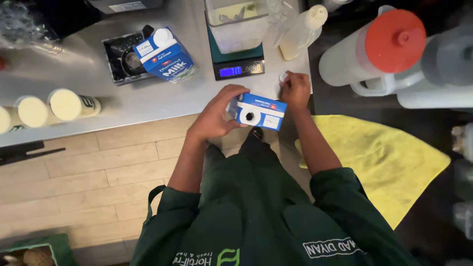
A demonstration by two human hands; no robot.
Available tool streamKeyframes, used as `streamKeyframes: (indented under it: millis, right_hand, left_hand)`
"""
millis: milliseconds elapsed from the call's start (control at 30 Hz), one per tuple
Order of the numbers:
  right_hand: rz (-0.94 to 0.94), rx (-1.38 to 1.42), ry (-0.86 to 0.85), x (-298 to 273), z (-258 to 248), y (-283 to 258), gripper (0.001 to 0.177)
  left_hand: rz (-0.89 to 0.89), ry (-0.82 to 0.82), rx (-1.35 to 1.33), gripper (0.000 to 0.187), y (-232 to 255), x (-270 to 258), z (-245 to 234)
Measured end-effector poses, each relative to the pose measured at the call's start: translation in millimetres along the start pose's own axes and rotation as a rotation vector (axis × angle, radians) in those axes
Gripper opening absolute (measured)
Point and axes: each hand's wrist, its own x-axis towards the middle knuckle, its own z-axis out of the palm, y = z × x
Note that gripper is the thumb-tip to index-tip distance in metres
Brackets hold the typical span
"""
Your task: The person pours a blended white liquid from a blender jar into several clear plastic cups, then adds a yellow liquid from a squeeze bottle into the blender jar. They retrieve two milk cartons from a lower cabinet and place them on the counter.
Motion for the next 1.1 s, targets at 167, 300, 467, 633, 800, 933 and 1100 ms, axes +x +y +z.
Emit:
streamKeyframes:
  millis: [167, 300, 467, 633, 800, 933, 1100]
  right_hand:
    - [-0.019, 0.415, -0.048, -17, -37, -4, 0.065]
    - [0.033, 1.131, -0.24, -43, -106, -39, 0.107]
    - [-0.035, 0.862, -0.135, -13, -151, -87, 0.104]
    - [-0.237, 0.32, -0.031, 84, -236, -120, 0.092]
    - [-0.523, -0.265, -0.086, 183, -280, -170, 0.082]
    - [-0.689, -0.498, -0.159, 243, -271, -203, 0.071]
    - [-0.816, -0.698, -0.196, 286, -252, -233, 0.07]
  left_hand:
    - [0.065, 0.027, -0.015, 0.082, 20, 16, 14]
    - [0.019, 0.018, -0.178, 0.09, 21, 38, 29]
    - [-0.038, 0.037, -0.384, 0.097, 27, 72, 42]
    - [0.137, 0.207, -0.217, 0.102, 49, 97, 4]
    - [0.225, 0.307, 0.047, 0.074, 55, 130, -45]
    - [0.294, 0.322, 0.289, 0.064, 54, 164, -76]
    - [0.298, 0.302, 0.373, 0.066, 46, 195, -95]
